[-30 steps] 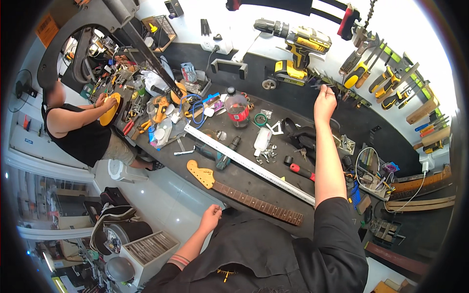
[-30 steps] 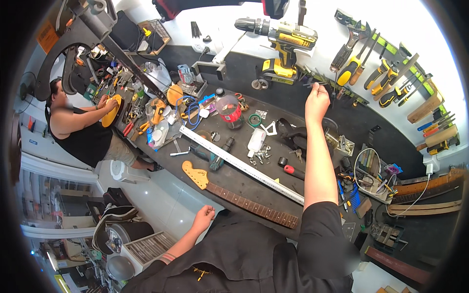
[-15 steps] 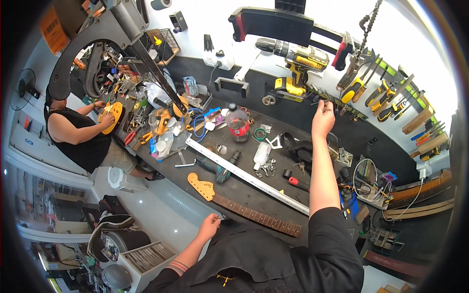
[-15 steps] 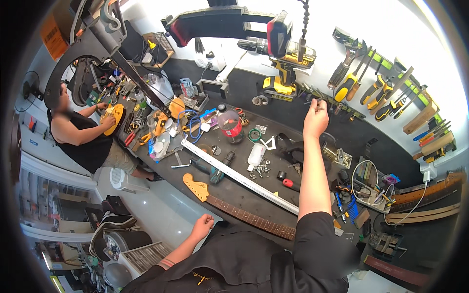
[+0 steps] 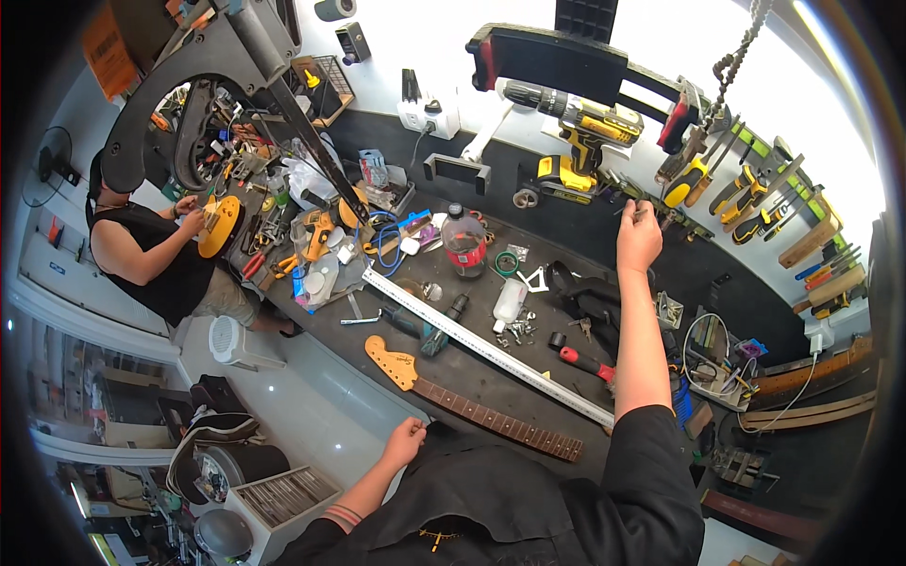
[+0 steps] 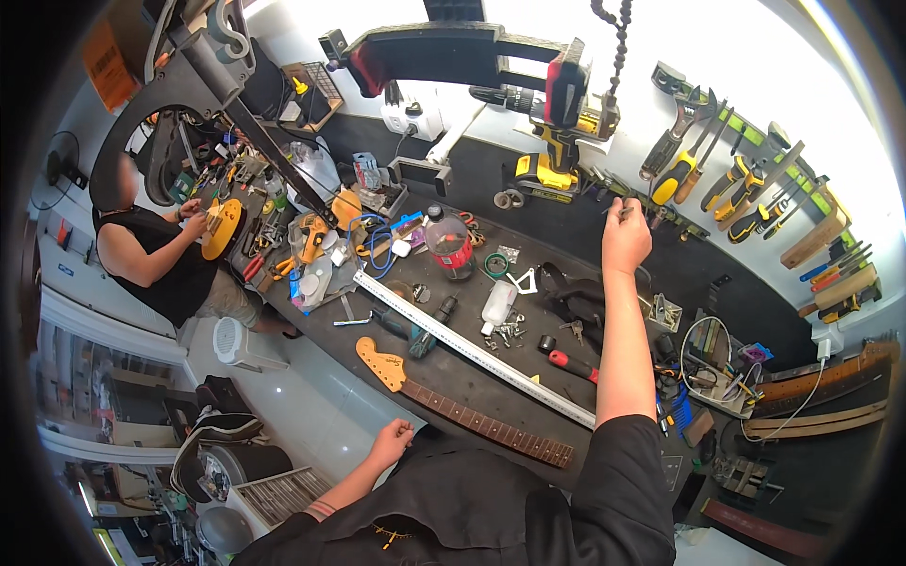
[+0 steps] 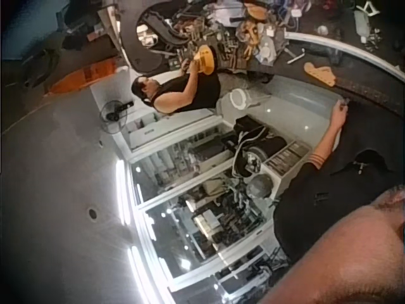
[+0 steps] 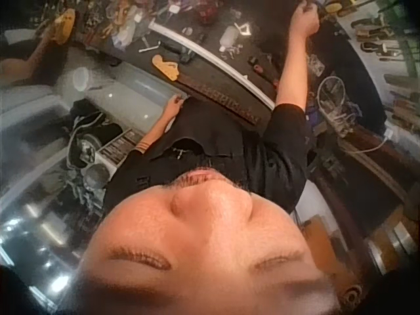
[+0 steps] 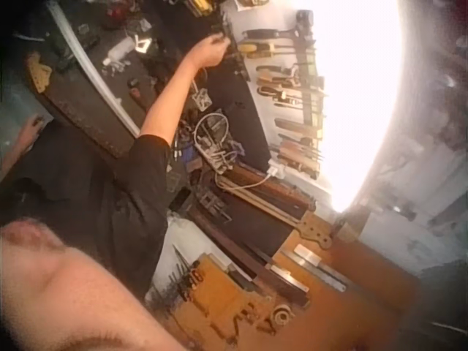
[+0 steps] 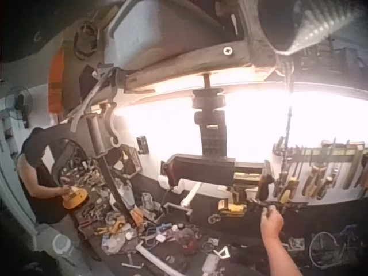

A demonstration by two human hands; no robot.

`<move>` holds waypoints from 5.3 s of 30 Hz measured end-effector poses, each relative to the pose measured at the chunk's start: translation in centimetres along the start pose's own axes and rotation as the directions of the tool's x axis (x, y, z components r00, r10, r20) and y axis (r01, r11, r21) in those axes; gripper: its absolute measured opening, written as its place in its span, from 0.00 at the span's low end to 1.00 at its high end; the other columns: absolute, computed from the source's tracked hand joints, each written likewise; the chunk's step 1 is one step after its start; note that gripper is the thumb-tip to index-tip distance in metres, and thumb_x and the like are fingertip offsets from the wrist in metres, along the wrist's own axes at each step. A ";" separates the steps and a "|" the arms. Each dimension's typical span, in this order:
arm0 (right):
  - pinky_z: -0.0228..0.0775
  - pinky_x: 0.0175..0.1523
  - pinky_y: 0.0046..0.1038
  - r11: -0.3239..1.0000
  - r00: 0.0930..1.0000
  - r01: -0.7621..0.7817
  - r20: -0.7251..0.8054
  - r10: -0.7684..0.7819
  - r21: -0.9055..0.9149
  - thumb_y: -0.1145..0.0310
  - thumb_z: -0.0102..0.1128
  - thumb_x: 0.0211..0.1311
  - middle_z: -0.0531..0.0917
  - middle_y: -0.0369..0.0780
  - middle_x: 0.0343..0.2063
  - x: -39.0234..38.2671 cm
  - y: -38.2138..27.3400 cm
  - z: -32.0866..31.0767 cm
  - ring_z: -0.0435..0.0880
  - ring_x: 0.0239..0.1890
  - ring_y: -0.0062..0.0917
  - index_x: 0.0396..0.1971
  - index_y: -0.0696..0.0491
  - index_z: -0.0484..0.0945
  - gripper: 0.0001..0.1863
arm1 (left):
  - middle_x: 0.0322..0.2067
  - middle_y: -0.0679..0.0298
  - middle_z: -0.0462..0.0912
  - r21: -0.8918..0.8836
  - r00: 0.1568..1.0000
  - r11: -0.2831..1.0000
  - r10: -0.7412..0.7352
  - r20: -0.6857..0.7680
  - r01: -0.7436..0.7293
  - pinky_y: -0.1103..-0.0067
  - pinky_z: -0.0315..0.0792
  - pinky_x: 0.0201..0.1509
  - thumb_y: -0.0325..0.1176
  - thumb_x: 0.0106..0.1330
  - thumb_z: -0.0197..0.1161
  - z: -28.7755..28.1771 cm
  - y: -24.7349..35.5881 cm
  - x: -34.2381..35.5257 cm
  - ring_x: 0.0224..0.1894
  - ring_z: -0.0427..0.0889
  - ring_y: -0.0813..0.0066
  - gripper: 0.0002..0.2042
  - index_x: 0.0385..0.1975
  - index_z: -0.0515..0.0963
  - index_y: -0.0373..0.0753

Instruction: The person takes a long straightedge to check the flatness of a guitar neck, then uses a sanding block to sand the fretboard before inspecting the side of the neck by hand.

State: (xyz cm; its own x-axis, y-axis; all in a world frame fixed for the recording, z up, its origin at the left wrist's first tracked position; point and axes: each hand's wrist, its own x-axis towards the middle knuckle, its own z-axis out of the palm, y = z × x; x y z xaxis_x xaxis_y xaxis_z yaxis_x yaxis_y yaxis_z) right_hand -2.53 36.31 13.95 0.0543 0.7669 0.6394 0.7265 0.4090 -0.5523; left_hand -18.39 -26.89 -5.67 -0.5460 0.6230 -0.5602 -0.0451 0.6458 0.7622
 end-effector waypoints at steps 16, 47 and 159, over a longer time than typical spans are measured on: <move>0.79 0.38 0.43 0.986 0.985 -0.157 0.084 0.152 0.052 0.48 0.68 0.78 0.90 0.44 0.27 0.3 0.2 -1.2 0.90 0.31 0.45 0.37 0.50 0.89 0.19 | 0.35 0.63 0.86 0.037 1.000 0.999 -0.004 0.004 0.004 0.74 0.81 0.44 0.28 0.77 0.65 -0.3 0.9 0.3 0.35 0.86 0.74 0.08 0.50 0.81 0.33; 0.84 0.44 0.53 0.964 0.993 -0.095 0.045 0.110 -0.248 0.47 0.63 0.77 0.91 0.50 0.30 2.2 -0.1 -3.7 0.92 0.38 0.54 0.36 0.48 0.91 0.20 | 0.35 0.62 0.86 -0.021 0.998 0.999 0.031 -0.052 -0.032 0.73 0.82 0.44 0.28 0.77 0.65 -3.0 -1.4 -0.9 0.35 0.86 0.73 0.08 0.50 0.81 0.33; 0.59 0.78 0.54 0.834 0.508 0.547 0.819 -0.265 -0.069 0.58 0.61 0.74 0.84 0.45 0.60 -26.6 -7.2 10.1 0.75 0.73 0.42 0.52 0.52 0.89 0.17 | 0.39 0.59 0.90 -0.147 0.985 0.979 0.153 0.085 -0.139 0.77 0.81 0.49 0.26 0.81 0.60 -1.3 7.8 -7.6 0.40 0.87 0.76 0.15 0.62 0.84 0.30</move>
State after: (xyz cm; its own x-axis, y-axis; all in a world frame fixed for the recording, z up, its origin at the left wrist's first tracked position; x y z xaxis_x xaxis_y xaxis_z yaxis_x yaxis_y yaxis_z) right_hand -16.10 17.94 -4.54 -0.7265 0.6863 0.0330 0.6831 0.7266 -0.0740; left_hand -15.69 -27.10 4.96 -0.4731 0.7497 -0.4626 -0.0907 0.4809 0.8721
